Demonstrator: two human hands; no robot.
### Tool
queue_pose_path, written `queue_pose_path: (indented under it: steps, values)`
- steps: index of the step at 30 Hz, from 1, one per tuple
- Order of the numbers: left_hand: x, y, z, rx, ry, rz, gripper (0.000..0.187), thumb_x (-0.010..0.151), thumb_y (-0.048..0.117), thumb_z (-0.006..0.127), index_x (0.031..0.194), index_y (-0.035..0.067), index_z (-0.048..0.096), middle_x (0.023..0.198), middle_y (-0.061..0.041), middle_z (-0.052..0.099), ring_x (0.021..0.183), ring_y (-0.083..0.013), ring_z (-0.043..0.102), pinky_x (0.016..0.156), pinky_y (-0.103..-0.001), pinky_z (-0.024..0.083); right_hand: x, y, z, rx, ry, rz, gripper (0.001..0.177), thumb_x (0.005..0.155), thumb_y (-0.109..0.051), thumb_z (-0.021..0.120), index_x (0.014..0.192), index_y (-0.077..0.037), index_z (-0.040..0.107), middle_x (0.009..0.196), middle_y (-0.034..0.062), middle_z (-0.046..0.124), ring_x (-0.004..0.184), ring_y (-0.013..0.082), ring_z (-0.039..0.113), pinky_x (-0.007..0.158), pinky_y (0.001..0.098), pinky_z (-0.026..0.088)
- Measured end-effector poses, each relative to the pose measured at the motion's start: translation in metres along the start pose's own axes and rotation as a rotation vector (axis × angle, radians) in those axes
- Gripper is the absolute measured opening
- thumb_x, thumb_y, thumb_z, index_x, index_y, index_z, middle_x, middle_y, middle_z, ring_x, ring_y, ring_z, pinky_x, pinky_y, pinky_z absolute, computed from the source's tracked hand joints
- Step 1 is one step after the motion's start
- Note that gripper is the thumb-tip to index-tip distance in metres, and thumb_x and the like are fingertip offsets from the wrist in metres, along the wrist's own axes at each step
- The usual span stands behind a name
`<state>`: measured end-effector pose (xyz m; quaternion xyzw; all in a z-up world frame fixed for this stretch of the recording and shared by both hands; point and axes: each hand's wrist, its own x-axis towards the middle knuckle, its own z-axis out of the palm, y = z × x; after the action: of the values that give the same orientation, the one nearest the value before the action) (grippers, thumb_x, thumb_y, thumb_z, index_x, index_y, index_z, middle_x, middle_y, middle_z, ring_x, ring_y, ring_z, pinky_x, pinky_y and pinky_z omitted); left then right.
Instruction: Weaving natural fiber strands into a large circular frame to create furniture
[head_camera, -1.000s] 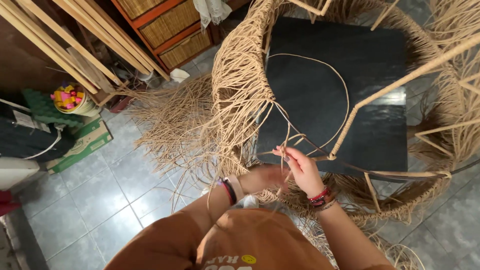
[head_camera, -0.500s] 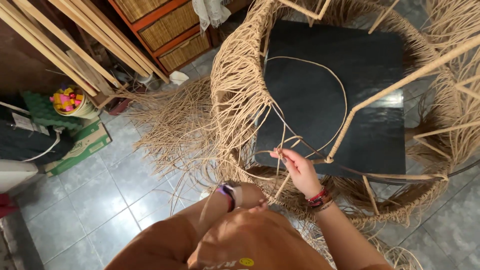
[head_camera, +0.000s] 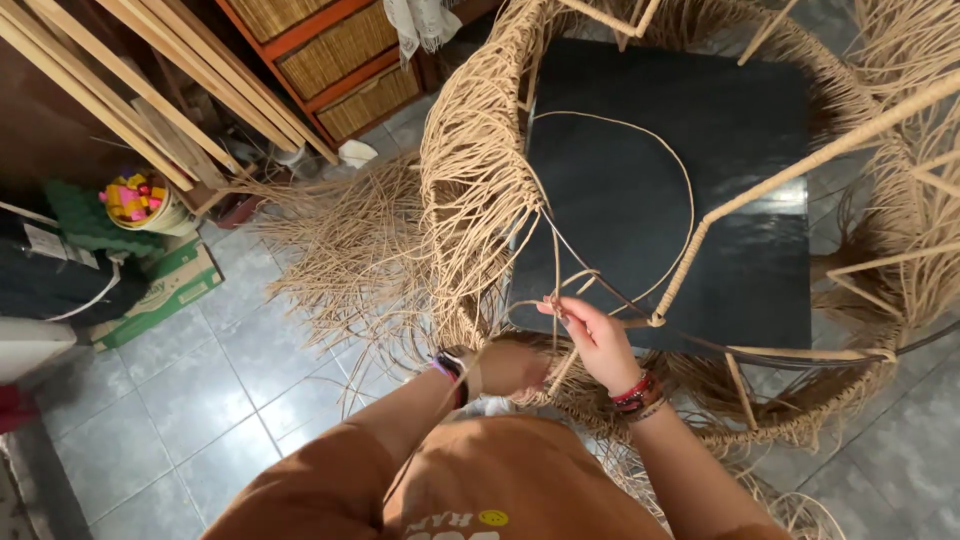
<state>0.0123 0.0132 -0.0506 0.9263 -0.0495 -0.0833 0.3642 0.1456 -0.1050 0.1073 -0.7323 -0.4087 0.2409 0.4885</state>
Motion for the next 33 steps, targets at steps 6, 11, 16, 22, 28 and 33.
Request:
queue_pose_path:
  steps: [6,11,16,22,28,33]
  values:
    - [-0.012,0.0,-0.018,0.014,-0.012,-0.017,0.037,0.098,0.043,0.046,0.086,0.022,0.074,0.078,-0.008,0.075,0.086,-0.0308,0.075,0.079,-0.044,0.058,-0.006,0.046,0.006,-0.076,0.032,-0.006,0.032,0.095,-0.001,0.06,0.123,-0.007,0.074,0.105,0.015,0.08,0.105,0.0319,0.073,0.091,0.0454,0.057]
    - [-0.013,0.053,-0.071,-0.07,0.023,-0.105,0.031,0.097,0.045,0.046,0.098,0.027,0.07,0.088,-0.007,0.075,0.091,-0.0321,0.074,0.082,-0.047,0.058,-0.002,0.019,0.007,-0.021,0.049,-0.103,0.028,0.096,-0.001,0.061,0.122,-0.002,0.072,0.119,0.0173,0.076,0.119,0.0323,0.067,0.101,0.0449,0.053]
    - [-0.008,0.043,-0.079,-0.399,0.179,-0.437,0.054,0.093,0.055,0.055,0.142,0.033,0.054,0.119,-0.014,0.073,0.109,-0.0403,0.068,0.093,-0.052,0.054,-0.005,0.044,0.011,-0.079,0.044,-0.09,0.032,0.095,0.003,0.06,0.125,0.001,0.069,0.126,0.0215,0.071,0.123,0.037,0.062,0.1,0.0497,0.052]
    - [-0.015,-0.019,-0.024,0.443,-0.395,-0.133,0.046,0.098,0.051,0.046,0.1,0.017,0.077,0.091,-0.009,0.078,0.091,-0.0269,0.077,0.078,-0.046,0.061,-0.002,0.037,0.012,-0.033,0.063,-0.103,0.027,0.095,0.001,0.061,0.119,-0.001,0.073,0.118,0.0177,0.076,0.118,0.0322,0.067,0.097,0.0442,0.055]
    - [-0.027,0.006,-0.08,-0.332,-0.252,0.0,0.029,0.097,0.021,0.053,0.112,0.002,0.069,0.102,-0.027,0.073,0.103,-0.0477,0.069,0.094,-0.054,0.053,0.001,0.024,0.014,-0.06,0.079,-0.077,0.025,0.095,-0.003,0.064,0.118,-0.007,0.075,0.115,0.0129,0.078,0.114,0.0303,0.069,0.092,0.0409,0.057]
    - [-0.002,0.031,-0.104,-0.654,0.186,-0.356,0.03,0.097,0.041,0.053,0.118,0.027,0.07,0.107,-0.01,0.074,0.104,-0.0319,0.07,0.091,-0.045,0.055,-0.002,0.064,0.011,-0.083,0.093,-0.038,0.027,0.096,-0.005,0.064,0.121,-0.006,0.074,0.107,0.0151,0.079,0.105,0.0322,0.073,0.086,0.0438,0.059]
